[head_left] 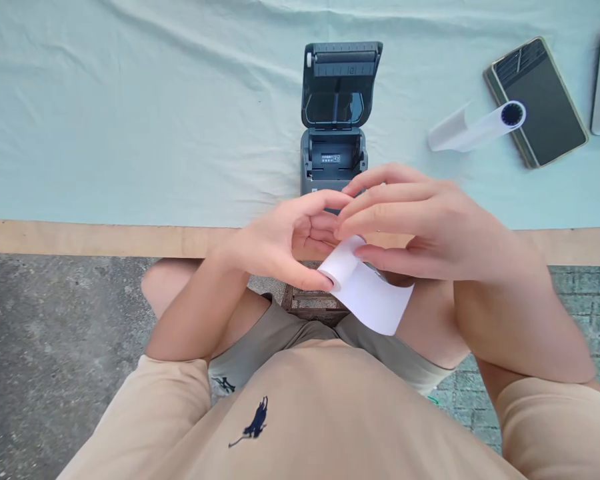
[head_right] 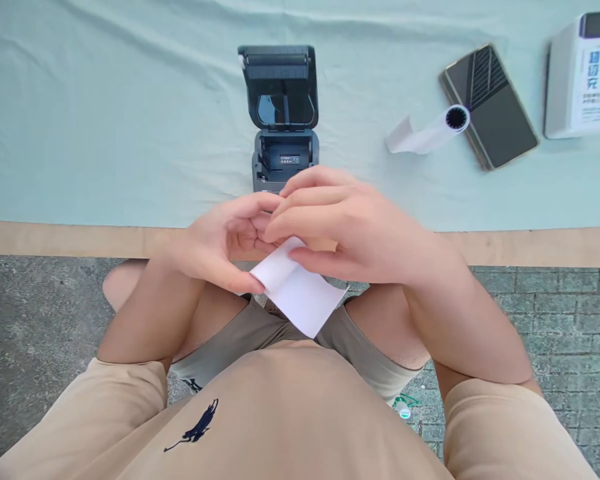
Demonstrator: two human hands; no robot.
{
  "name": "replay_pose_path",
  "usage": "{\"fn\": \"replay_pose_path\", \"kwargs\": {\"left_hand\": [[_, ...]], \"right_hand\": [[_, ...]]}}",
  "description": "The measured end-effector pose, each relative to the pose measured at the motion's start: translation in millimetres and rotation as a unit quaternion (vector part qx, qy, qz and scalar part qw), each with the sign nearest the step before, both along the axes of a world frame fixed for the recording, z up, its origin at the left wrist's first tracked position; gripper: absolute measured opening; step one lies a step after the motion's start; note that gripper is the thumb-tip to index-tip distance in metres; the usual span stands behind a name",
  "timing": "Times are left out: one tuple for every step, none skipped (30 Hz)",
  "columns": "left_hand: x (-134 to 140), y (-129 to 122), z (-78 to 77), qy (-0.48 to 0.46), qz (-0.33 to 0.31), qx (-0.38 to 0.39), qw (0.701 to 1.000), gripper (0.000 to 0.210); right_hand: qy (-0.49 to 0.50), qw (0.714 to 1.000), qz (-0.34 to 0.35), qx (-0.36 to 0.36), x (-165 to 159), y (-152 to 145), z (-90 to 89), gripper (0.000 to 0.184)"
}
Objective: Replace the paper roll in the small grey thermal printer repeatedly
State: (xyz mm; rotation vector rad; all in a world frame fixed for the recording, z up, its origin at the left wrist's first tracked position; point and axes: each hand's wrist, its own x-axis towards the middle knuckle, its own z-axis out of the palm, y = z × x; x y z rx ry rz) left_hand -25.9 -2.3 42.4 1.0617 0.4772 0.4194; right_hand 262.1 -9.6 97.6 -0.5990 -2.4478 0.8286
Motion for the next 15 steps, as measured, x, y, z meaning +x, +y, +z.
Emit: {"fn": "replay_pose_path", "kwargs": {"left_hand": [[1,0,-4.4,-0.005,-0.007,0.001,1.000,0.075],[2,1,-9.1,-0.011,-0.004,0.001,1.000,0.079],[3,2,-13.7,-0.020,0.000,-0.001,1.000,0.083],[3,3,-17.6,-0.029,0.002,-0.006,1.000,0.087],[2,3,-20.5,-0.036,0.000,-0.012,0.999,0.090],[2,4,-22.0,-0.041,0.000,-0.020,0.999,0.092],[1,4,-21.9,-0.040,0.002,-0.027,0.999,0.092],[0,3,-20.2,-0.034,0.013,-0.035,0.999,0.092],[-1,2,-17.2,-0.027,0.033,-0.043,0.998,0.092],[-1,0,-13.2,-0.014,0.061,-0.053,0.997,0.091],[-1,-2,-8.6,-0.002,0.099,-0.065,0.993,0.093],[0,-4,-3.7,0.004,0.122,-0.083,0.989,0.093],[1,-6,1.1,0.013,0.135,-0.104,0.985,0.091],[2,-8,5.6,0.020,0.147,-0.122,0.981,0.089],[5,-10,9.7,0.028,0.158,-0.135,0.978,0.084]], "right_hand": [[-0.010,1.000,0.009,0.000,0,-1,-0.1,0.023],[-0.024,1.000,0.006,-0.002,1,-3,-0.6,0.019],[-0.040,0.999,-0.002,-0.006,1,-5,-1.5,0.016],[-0.053,0.999,-0.009,-0.008,1,-6,-2.8,0.013],[-0.061,0.998,-0.018,-0.005,0,-8,-4.3,0.012],[-0.062,0.998,-0.026,0.004,-1,-9,-6.0,0.011],[-0.055,0.998,-0.036,0.020,-3,-9,-7.6,0.010],[-0.044,0.997,-0.050,0.036,-5,-9,-9.2,0.009],[-0.031,0.996,-0.073,0.049,-6,-8,-10.5,0.009],[-0.023,0.992,-0.106,0.057,-8,-6,-11.8,0.009],[-0.024,0.987,-0.148,0.057,-8,-2,-13.2,0.011],[-0.035,0.979,-0.192,0.056,-8,3,-14.9,0.012],[-0.053,0.969,-0.233,0.054,-8,8,-17.2,0.013],[-0.076,0.960,-0.264,0.051,-7,14,-20.0,0.014],[-0.098,0.953,-0.283,0.048,-7,21,-23.5,0.015]]}}
